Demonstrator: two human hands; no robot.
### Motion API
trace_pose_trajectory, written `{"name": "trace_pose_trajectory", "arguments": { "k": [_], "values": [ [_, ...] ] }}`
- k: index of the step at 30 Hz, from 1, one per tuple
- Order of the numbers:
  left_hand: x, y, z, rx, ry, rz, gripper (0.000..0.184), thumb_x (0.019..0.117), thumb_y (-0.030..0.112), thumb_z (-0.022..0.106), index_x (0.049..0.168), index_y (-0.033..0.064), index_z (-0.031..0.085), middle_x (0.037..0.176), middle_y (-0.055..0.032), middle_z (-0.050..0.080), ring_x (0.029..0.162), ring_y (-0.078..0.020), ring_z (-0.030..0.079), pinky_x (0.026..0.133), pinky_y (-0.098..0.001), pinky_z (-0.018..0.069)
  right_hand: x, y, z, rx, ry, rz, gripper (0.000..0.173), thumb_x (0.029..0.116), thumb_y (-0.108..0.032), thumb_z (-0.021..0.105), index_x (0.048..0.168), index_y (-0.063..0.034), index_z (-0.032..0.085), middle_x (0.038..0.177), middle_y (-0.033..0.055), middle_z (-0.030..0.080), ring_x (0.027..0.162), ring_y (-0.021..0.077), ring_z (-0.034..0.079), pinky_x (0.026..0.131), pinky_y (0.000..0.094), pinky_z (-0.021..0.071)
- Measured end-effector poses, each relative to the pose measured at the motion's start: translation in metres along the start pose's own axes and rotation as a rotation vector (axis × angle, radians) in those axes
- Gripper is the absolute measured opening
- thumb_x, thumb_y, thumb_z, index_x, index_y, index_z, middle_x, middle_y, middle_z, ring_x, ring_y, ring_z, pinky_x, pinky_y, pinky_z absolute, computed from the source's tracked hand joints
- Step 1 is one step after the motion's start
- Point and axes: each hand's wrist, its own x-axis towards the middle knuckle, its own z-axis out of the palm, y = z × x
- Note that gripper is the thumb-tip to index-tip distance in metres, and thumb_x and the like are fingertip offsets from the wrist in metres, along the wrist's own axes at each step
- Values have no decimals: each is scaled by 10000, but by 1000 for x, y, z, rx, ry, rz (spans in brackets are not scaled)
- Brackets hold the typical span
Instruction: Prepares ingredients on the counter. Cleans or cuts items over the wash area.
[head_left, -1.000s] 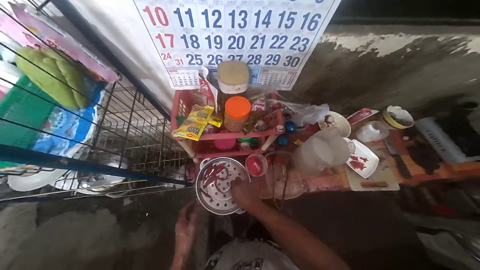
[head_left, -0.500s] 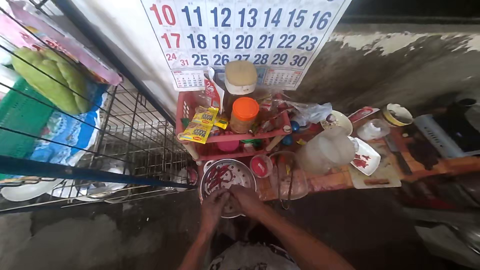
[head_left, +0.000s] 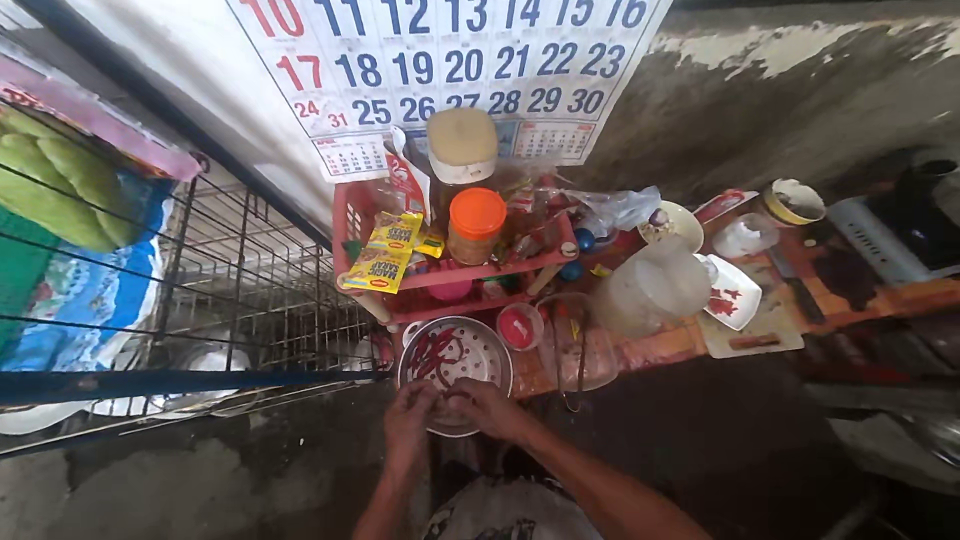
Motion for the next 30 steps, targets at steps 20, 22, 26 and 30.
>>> {"name": "trace_pose_trajectory", "arguments": {
  "k": [20, 22, 26, 30],
  "values": [
    [8, -8, -18, 980, -148, 598, 259, 1018, 217, 560, 1030, 10, 714, 922, -120, 717, 772, -212, 710, 722, -405, 613, 7, -35, 18, 417, 107, 448, 317, 1095, -247, 491, 1223, 29, 578, 888, 106, 691, 707, 180, 701, 675, 349, 614],
    [6, -4, -19, 847, -62, 536, 249, 1005, 218, 578, 1033, 14, 717, 867, -70, 717, 725, -131, 688, 679, -321, 599, 6, -30, 18, 511, 125, 456, 287, 1087, -234, 513, 1219, 15, 569, 911, 100, 703, 741, 181, 713, 681, 344, 614],
    [4, 13, -26, 375, -73, 220, 139, 998, 119, 606, 1040, 5, 673, 888, -75, 767, 709, -167, 741, 591, -301, 629, 11, -2, 1, 581, 206, 380, 316, 1010, -162, 559, 1268, 18, 538, 1004, 137, 718, 812, 225, 725, 695, 367, 611],
    [6, 15, -35, 216, -93, 122, 91, 966, 36, 608, 1005, -29, 658, 905, -128, 761, 726, -216, 748, 609, -332, 638, 36, 9, -12, 346, 285, 357, 347, 989, -226, 637, 1220, 25, 575, 987, 126, 668, 787, 197, 681, 701, 365, 597]
  ]
}}
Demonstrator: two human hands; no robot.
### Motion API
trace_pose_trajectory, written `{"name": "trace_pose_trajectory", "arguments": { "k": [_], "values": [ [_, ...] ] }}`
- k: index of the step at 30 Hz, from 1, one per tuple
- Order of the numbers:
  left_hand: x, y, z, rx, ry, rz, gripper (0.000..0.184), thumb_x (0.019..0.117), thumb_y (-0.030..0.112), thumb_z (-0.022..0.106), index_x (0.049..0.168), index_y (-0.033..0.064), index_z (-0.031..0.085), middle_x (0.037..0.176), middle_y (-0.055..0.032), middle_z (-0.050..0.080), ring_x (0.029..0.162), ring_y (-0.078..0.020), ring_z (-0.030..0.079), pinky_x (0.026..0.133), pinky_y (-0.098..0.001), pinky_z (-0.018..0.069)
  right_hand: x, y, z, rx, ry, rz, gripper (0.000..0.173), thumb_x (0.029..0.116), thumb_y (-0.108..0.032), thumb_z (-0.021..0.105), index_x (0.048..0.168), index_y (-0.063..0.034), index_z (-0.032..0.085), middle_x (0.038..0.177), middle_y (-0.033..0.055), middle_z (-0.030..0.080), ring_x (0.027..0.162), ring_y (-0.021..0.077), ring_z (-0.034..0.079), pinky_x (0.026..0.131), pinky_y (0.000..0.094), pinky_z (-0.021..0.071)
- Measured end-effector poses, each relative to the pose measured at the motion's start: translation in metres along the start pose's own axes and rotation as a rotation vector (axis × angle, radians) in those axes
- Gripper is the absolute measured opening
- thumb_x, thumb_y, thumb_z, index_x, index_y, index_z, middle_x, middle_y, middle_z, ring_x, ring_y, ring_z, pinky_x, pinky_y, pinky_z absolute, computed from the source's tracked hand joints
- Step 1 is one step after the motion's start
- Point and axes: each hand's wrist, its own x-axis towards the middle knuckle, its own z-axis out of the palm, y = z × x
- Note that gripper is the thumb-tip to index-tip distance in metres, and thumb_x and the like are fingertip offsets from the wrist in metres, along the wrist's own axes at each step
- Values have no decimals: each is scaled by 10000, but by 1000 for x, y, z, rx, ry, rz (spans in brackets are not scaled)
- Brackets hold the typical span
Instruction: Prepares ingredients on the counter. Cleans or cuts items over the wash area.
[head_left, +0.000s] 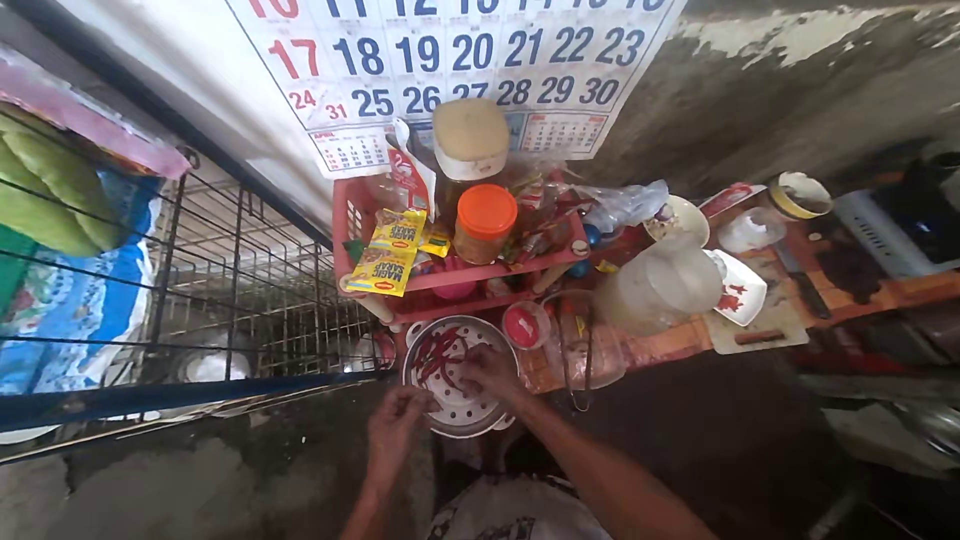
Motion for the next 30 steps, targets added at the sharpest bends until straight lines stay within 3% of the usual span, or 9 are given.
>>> {"name": "trace_pose_trajectory", "arguments": {
  "k": [4, 7, 11, 18, 21, 23, 25, 27, 30],
  "values": [
    [-3, 4, -3, -58, 35, -59, 167, 960, 23, 609, 1105, -48, 652, 895, -123, 741, 737, -203, 736, 642, -333, 637, 26, -4, 10, -598, 168, 136, 453, 1083, -368, 430, 1342, -24, 568, 1178, 212, 689, 1122, 360, 675, 969, 552, 530],
    [-2, -1, -7, -63, 34, -55, 216, 1003, 38, 551, 1148, -51, 684, 921, -125, 738, 738, -194, 718, 624, -318, 619, 33, -9, 23, -764, 262, 258, 461, 1094, -372, 377, 1402, -59, 519, 1188, 207, 701, 1134, 384, 686, 942, 574, 545],
    [-1, 3, -8, -39, 23, -100, 194, 1033, 82, 552, 1141, -33, 665, 881, -115, 722, 683, -181, 696, 568, -296, 596, 40, -8, 30, -755, 299, 245, 476, 1070, -396, 477, 1411, -66, 509, 1176, 198, 710, 1093, 389, 700, 907, 582, 557],
    [23, 12, 5, 223, -79, -86, 281, 1063, 94, 425, 1166, 6, 671, 970, -72, 738, 645, -126, 660, 520, -261, 542, 19, -28, 17, -711, 181, 259, 472, 1076, -378, 412, 1374, -30, 527, 1236, 210, 677, 1148, 374, 677, 945, 580, 542],
    [38, 10, 16, 408, -153, -19, 276, 1068, 176, 465, 1165, 38, 683, 922, -45, 688, 663, -103, 600, 584, -272, 510, 7, -22, 4, -594, 177, 84, 430, 1078, -356, 459, 1310, -8, 560, 1148, 201, 687, 1085, 343, 685, 945, 541, 540],
    [49, 6, 21, 522, -216, 41, 275, 1050, 239, 538, 1168, 46, 695, 1016, -78, 699, 849, -146, 655, 775, -357, 554, 4, -18, -5, -489, 171, 9, 415, 1073, -324, 495, 1296, 19, 572, 1120, 203, 683, 1048, 314, 684, 949, 495, 544],
    [55, 0, 29, 582, -288, 114, 260, 1006, 203, 609, 1183, 33, 693, 1070, -104, 706, 922, -173, 681, 851, -375, 574, 1, -15, -11, -379, 146, -9, 389, 1069, -291, 513, 1270, 36, 575, 1066, 188, 670, 938, 263, 684, 872, 430, 568],
    [60, -4, 37, 666, -339, 153, 274, 994, 168, 629, 1220, 24, 682, 1104, -126, 699, 947, -186, 685, 882, -372, 575, -3, -17, -16, -243, 102, -7, 348, 1080, -272, 499, 1246, 29, 555, 939, 131, 658, 734, 196, 667, 685, 359, 581],
    [64, -7, 47, 912, -349, 141, 297, 1024, 232, 592, 1214, 28, 694, 1169, -162, 696, 1053, -270, 685, 980, -466, 542, -14, -13, -25, 19, 65, -67, 309, 1085, -239, 489, 1271, 5, 529, 913, 77, 678, 657, 146, 651, 571, 303, 555]
  ]
}}
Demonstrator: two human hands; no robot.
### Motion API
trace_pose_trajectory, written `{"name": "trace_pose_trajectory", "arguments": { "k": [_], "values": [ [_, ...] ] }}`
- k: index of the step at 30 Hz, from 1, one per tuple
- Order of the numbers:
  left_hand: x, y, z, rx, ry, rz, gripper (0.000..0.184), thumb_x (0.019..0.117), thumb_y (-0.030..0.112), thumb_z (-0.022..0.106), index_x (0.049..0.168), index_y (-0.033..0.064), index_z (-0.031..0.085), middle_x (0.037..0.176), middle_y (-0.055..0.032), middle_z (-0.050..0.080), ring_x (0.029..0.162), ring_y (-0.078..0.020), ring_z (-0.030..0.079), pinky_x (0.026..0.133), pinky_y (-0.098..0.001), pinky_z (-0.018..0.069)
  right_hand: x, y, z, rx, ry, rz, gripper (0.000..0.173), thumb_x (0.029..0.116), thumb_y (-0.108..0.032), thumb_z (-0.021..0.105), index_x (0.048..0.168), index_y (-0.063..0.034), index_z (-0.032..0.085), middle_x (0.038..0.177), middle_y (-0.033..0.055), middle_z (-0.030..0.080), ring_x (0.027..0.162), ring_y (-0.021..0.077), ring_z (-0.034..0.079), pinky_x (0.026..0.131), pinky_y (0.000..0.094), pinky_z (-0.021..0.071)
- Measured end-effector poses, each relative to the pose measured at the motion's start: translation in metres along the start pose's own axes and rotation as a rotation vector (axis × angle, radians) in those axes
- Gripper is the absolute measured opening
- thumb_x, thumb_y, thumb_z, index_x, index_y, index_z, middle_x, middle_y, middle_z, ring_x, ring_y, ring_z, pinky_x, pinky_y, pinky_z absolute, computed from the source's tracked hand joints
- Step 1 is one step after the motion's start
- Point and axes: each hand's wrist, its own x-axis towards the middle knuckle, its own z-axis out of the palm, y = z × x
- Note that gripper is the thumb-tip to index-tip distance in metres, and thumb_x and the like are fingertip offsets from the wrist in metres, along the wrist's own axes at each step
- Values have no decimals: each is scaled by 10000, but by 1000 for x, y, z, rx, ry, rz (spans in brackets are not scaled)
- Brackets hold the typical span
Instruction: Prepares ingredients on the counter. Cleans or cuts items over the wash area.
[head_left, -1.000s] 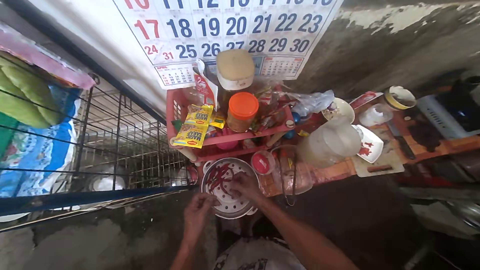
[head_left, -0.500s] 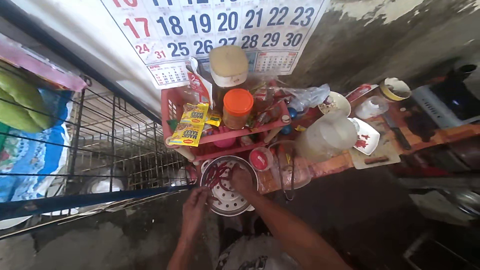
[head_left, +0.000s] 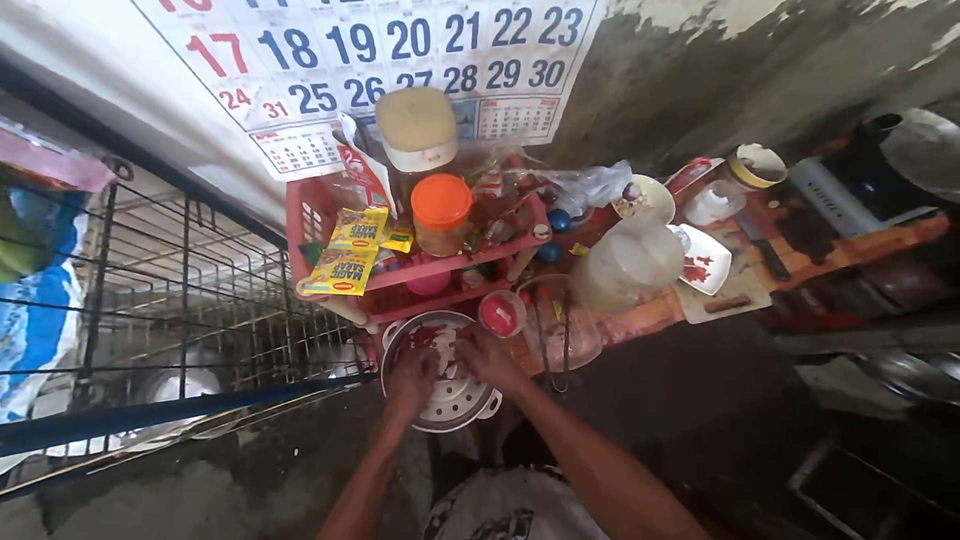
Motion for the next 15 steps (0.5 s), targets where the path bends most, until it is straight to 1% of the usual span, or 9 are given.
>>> {"name": "trace_pose_trajectory", "arguments": {
  "k": [3, 5, 7, 9, 11, 12, 13, 14, 15],
  "values": [
    [8, 8, 13, 270, -176, -88, 398, 1014, 349, 599, 1257, 40, 667, 1296, -203, 630, 1177, -359, 637, 1019, -554, 505, -8, 6, -9, 216, -21, -60, 297, 1081, -173, 479, 1317, 3, 517, 953, 81, 688, 719, 167, 682, 593, 310, 583],
    [13, 14, 25, 366, -210, -109, 387, 1004, 311, 610, 1283, 47, 648, 1353, -209, 601, 1201, -380, 625, 1006, -564, 509, -12, 9, -13, 278, -50, -71, 323, 1077, -148, 477, 1360, 1, 523, 998, 88, 696, 772, 175, 693, 629, 320, 594],
    [17, 16, 34, 403, -189, -88, 327, 1022, 262, 574, 1277, 76, 661, 1397, -193, 590, 1180, -372, 646, 968, -555, 534, -16, 10, -15, 301, -68, -47, 315, 1065, -130, 484, 1345, -1, 545, 1002, 90, 691, 767, 177, 690, 631, 327, 595],
    [18, 17, 38, 416, -188, -84, 313, 1054, 248, 504, 1257, 84, 675, 1406, -192, 582, 1150, -373, 661, 948, -553, 548, -18, 11, -15, 279, -67, -15, 281, 1061, -145, 497, 1296, -9, 567, 958, 83, 669, 711, 167, 671, 609, 328, 589],
    [15, 20, 35, 424, -221, -90, 344, 1074, 274, 465, 1273, 76, 663, 1414, -191, 577, 1159, -371, 662, 958, -548, 546, -17, 8, -15, 60, -29, -48, 273, 1071, -172, 494, 1259, 1, 589, 943, 82, 654, 706, 145, 655, 637, 308, 586],
    [10, 23, 30, 419, -231, -75, 345, 1072, 283, 477, 1259, 69, 674, 1362, -189, 603, 1153, -366, 660, 961, -546, 543, -17, 4, -16, -164, -10, -85, 296, 1080, -190, 476, 1257, 8, 609, 1007, 104, 661, 805, 157, 664, 735, 320, 577],
    [3, 26, 23, 409, -239, -41, 341, 1066, 285, 497, 1243, 68, 692, 1318, -189, 626, 1149, -360, 660, 967, -541, 540, -16, 3, -16, -394, -16, -137, 324, 1081, -199, 464, 1267, 5, 634, 1157, 148, 675, 1019, 212, 675, 920, 381, 553],
    [-5, 29, 14, 385, -250, 0, 333, 1062, 279, 515, 1221, 61, 710, 1284, -201, 641, 1146, -362, 659, 975, -540, 533, -17, 2, -15, -584, -52, -185, 339, 1082, -209, 457, 1281, -13, 648, 1265, 173, 657, 1179, 270, 645, 1031, 450, 512],
    [-12, 31, 6, 364, -262, 33, 334, 1062, 287, 522, 1195, 55, 722, 1255, -208, 650, 1136, -362, 662, 979, -536, 530, -18, 0, -11, -708, -112, -210, 342, 1083, -216, 457, 1298, -31, 650, 1323, 186, 635, 1260, 321, 606, 1066, 512, 482]
  ]
}}
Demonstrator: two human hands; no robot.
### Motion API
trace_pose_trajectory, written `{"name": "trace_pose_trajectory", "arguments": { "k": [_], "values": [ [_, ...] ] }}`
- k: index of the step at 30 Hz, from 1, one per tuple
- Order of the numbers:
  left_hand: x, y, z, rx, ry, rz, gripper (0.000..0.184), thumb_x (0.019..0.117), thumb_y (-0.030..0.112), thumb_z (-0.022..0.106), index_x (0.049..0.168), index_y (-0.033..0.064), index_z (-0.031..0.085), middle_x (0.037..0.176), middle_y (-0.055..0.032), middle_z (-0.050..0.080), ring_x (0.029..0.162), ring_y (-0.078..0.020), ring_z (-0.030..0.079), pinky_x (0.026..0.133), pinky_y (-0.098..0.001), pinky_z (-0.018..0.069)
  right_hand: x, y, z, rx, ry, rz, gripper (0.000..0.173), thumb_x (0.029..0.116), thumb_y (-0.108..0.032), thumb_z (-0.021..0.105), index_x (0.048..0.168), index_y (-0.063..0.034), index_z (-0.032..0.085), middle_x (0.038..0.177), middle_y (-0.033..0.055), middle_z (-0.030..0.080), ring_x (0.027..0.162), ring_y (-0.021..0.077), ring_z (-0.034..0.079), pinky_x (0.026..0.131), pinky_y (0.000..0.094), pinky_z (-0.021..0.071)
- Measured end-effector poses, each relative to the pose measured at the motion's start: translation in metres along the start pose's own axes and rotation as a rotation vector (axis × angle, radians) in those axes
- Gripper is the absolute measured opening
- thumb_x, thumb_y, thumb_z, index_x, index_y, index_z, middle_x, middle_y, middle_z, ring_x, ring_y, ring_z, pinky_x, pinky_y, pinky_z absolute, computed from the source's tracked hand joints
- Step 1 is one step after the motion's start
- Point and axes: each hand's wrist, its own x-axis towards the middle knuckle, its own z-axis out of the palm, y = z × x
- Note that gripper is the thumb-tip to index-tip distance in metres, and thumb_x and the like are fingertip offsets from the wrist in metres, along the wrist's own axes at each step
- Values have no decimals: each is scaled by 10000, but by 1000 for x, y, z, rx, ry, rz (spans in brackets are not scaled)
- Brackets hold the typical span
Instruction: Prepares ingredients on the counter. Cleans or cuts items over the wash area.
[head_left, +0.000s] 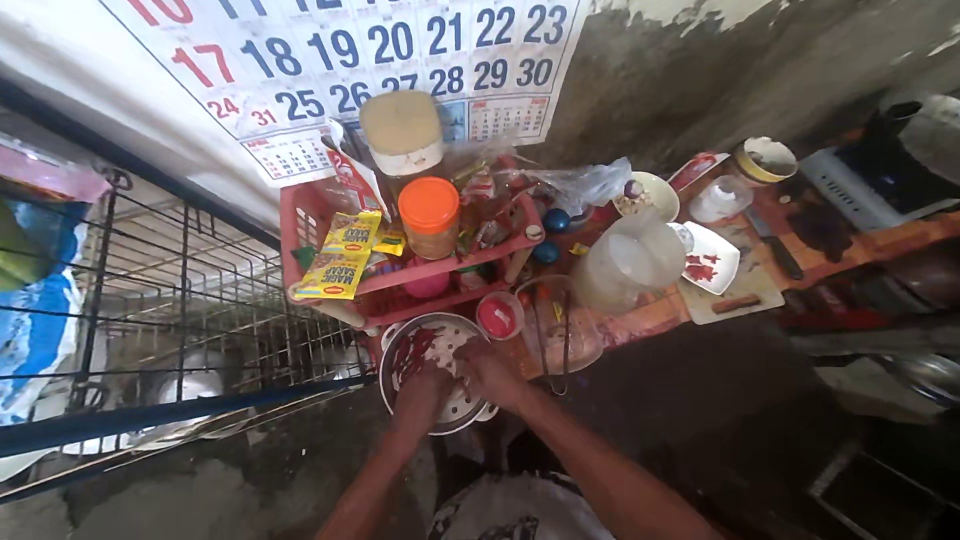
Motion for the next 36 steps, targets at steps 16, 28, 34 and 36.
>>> {"name": "trace_pose_trajectory", "arguments": {
  "k": [16, 28, 34, 36],
  "values": [
    [58, -11, -20, 236, 212, -109, 391, 1060, 245, 500, 1379, 51, 616, 1378, -216, 609, 1191, -402, 645, 987, -572, 526, -3, 14, 4, 336, -90, 226, 368, 1105, -269, 394, 1313, -13, 555, 1009, 166, 681, 886, 279, 700, 859, 481, 572],
    [26, -19, -48, -238, 269, 93, 313, 1046, 285, 571, 1137, 27, 725, 1078, -140, 728, 991, -241, 700, 937, -464, 551, -1, 15, 3, 652, 88, 149, 366, 1105, -235, 401, 1337, 27, 508, 1081, 142, 674, 879, 193, 683, 772, 367, 586],
    [23, -14, -62, -536, 226, 122, 235, 1009, 267, 610, 1062, 68, 723, 914, -35, 706, 808, -103, 656, 765, -326, 554, 22, -8, -8, 683, -43, 62, 367, 1109, -238, 419, 1345, 20, 529, 1128, 159, 701, 937, 203, 733, 833, 382, 620],
    [24, -13, -60, -664, 222, 119, 179, 991, 223, 638, 1039, 71, 720, 861, 0, 706, 730, -69, 641, 678, -272, 544, 24, -7, -9, 671, -58, 38, 348, 1102, -227, 434, 1317, 19, 553, 1036, 126, 699, 850, 168, 710, 775, 348, 605]
  ]
}}
